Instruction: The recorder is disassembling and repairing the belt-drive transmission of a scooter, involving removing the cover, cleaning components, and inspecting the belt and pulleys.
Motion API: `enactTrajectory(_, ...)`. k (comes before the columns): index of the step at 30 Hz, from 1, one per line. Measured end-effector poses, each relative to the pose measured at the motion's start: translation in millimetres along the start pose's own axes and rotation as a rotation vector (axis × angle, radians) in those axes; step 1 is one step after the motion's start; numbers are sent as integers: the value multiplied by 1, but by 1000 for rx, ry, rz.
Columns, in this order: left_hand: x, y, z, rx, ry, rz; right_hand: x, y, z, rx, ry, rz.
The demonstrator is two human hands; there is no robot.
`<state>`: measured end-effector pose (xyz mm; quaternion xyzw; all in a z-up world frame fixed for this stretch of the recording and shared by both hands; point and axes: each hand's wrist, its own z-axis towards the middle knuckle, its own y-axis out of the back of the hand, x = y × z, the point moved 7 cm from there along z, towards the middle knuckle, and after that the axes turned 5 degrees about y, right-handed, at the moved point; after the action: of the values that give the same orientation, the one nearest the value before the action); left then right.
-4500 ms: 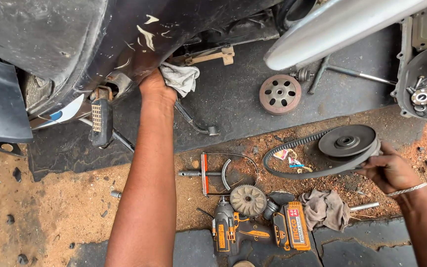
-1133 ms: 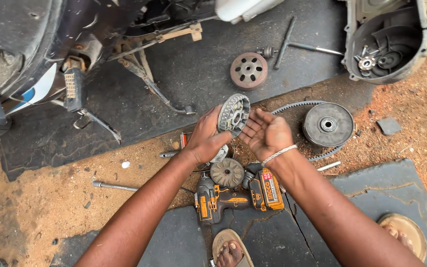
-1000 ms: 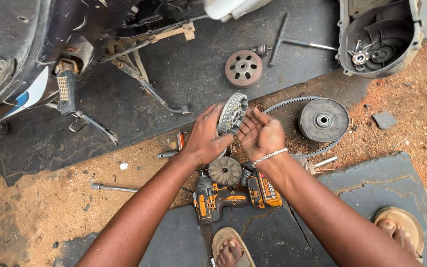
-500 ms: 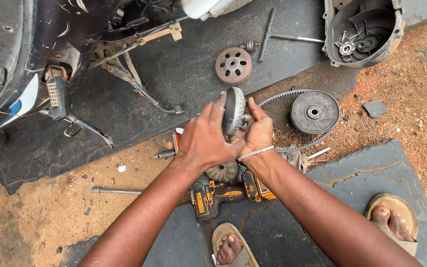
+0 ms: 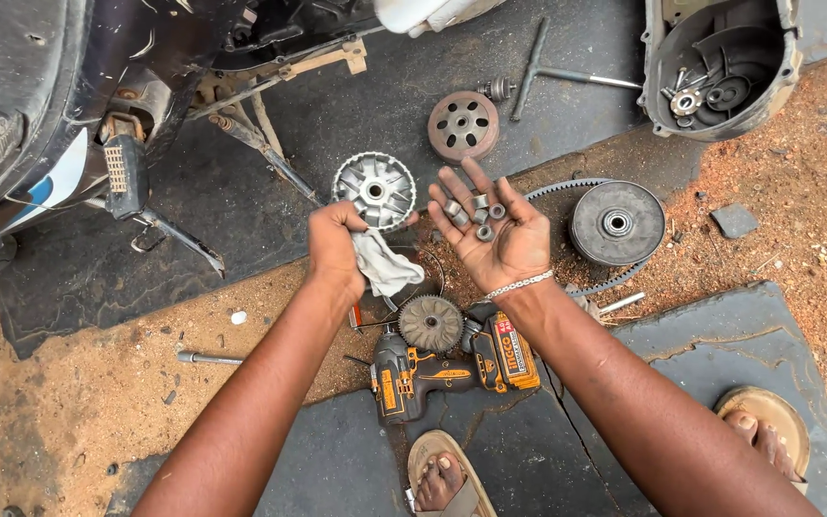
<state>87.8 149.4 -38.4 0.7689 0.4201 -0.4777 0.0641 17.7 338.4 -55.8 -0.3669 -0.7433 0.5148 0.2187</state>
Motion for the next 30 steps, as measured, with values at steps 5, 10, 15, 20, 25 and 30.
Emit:
enactTrajectory(5, 11, 10, 11, -84, 280, -56, 1, 4, 0, 77, -61, 38)
enactTrajectory(10, 32, 40, 71, -155, 324, 12, 3, 18, 5, 132, -113, -5)
enactTrajectory(15, 51, 59, 142, -183, 295, 23, 3, 12, 7, 123, -154, -65)
enactTrajectory(20, 35, 52, 168, -226, 190, 30, -2, 0, 11, 155, -211, -99)
enactTrajectory(25, 43, 62, 190, -320, 153, 85, -1, -1, 15, 162, -195, -181)
enactTrajectory(30, 28, 70, 187, -382, 73, 220, 2, 5, 19, 185, -171, -206)
